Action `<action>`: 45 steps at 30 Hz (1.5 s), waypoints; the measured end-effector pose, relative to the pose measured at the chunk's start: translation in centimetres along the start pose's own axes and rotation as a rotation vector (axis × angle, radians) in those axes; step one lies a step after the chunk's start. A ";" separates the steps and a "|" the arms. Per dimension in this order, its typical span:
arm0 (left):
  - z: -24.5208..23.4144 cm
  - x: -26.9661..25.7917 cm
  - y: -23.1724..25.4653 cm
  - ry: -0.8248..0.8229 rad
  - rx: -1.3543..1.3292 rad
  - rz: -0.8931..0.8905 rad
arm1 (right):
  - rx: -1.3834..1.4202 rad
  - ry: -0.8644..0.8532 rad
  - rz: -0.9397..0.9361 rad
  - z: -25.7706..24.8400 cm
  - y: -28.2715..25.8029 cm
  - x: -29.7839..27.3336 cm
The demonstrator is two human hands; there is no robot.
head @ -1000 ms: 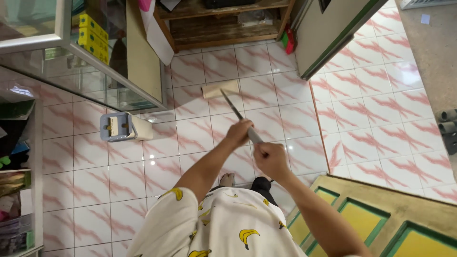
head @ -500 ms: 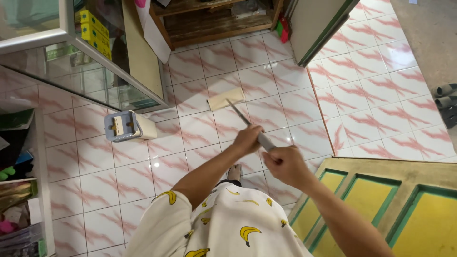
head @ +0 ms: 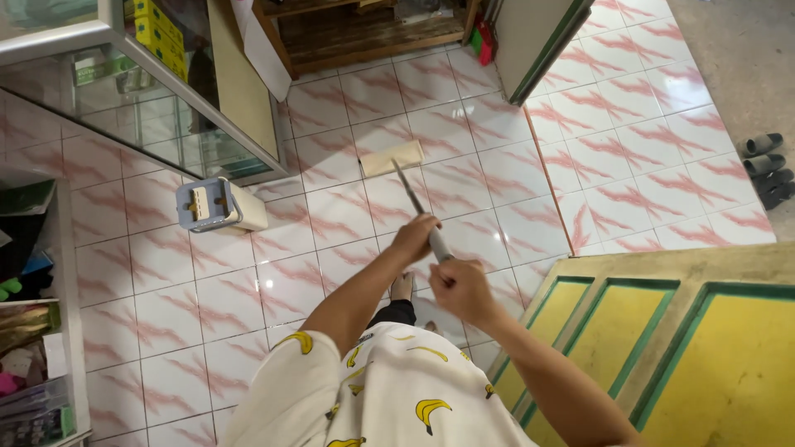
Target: Mopping a tiled floor inside a home using a flat mop.
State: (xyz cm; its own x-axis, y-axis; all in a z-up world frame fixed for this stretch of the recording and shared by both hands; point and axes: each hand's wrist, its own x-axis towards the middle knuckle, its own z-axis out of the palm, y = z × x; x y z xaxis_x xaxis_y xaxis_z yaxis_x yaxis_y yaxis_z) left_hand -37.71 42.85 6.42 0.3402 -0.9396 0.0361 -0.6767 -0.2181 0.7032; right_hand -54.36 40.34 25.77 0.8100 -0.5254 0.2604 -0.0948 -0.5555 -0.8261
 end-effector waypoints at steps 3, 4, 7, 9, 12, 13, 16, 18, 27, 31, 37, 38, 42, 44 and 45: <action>7.9 2.0 -10.2 -0.025 -0.887 -0.239 | 0.042 -0.006 -0.025 3.5 2.8 -0.4; 6.1 1.4 -8.1 -0.027 -0.888 -0.236 | 0.040 -0.003 -0.024 3.3 2.8 -0.6; 2.3 0.5 -2.9 0.078 -0.078 -0.056 | 0.039 0.008 0.017 2.0 2.3 -1.0; 2.5 0.5 -0.7 0.092 -0.035 0.013 | -0.009 0.022 0.092 -0.1 1.3 -1.4; 2.2 -0.7 5.1 -0.042 -0.043 -0.047 | -0.052 -0.042 0.242 -5.2 -1.3 -2.5; 2.3 -1.3 6.8 -0.041 -0.040 -0.045 | -0.051 -0.039 0.240 -6.7 -2.6 -2.8; 2.2 -2.7 11.3 -0.080 -0.064 -0.031 | -0.079 -0.091 0.287 -10.4 -5.6 -3.8; 2.0 -3.9 13.2 -0.093 -0.096 0.041 | -0.055 -0.192 0.408 -11.3 -6.6 -4.9; 5.0 0.6 7.6 0.013 -0.032 -0.002 | -0.047 -0.057 0.144 -7.8 -1.4 -3.2; 5.9 5.4 2.4 0.005 -0.052 0.006 | -0.045 0.013 0.044 -4.4 3.4 -0.3; 6.0 15.9 -3.2 0.051 -0.055 0.153 | -0.039 0.156 -0.010 -3.6 9.0 8.2; 5.4 17.8 -3.2 -0.001 -0.062 0.097 | -0.060 0.177 -0.001 -3.8 10.2 9.7; 6.6 25.5 -6.3 -0.045 -0.081 0.088 | -0.106 0.278 -0.005 -5.4 13.8 15.3; 5.0 27.8 -4.7 -0.113 -0.055 0.049 | -0.121 0.308 0.010 -6.7 14.7 17.0; 4.5 28.4 -3.7 -0.175 -0.030 -0.001 | -0.132 0.324 0.024 -7.3 15.0 17.4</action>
State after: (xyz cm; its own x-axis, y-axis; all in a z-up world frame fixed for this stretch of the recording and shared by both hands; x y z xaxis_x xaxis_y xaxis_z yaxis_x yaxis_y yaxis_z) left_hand -28.43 15.79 1.67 0.2200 -0.9716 -0.0867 -0.6558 -0.2131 0.7242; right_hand -45.95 18.11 21.56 0.5828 -0.7048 0.4045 -0.2024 -0.6080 -0.7677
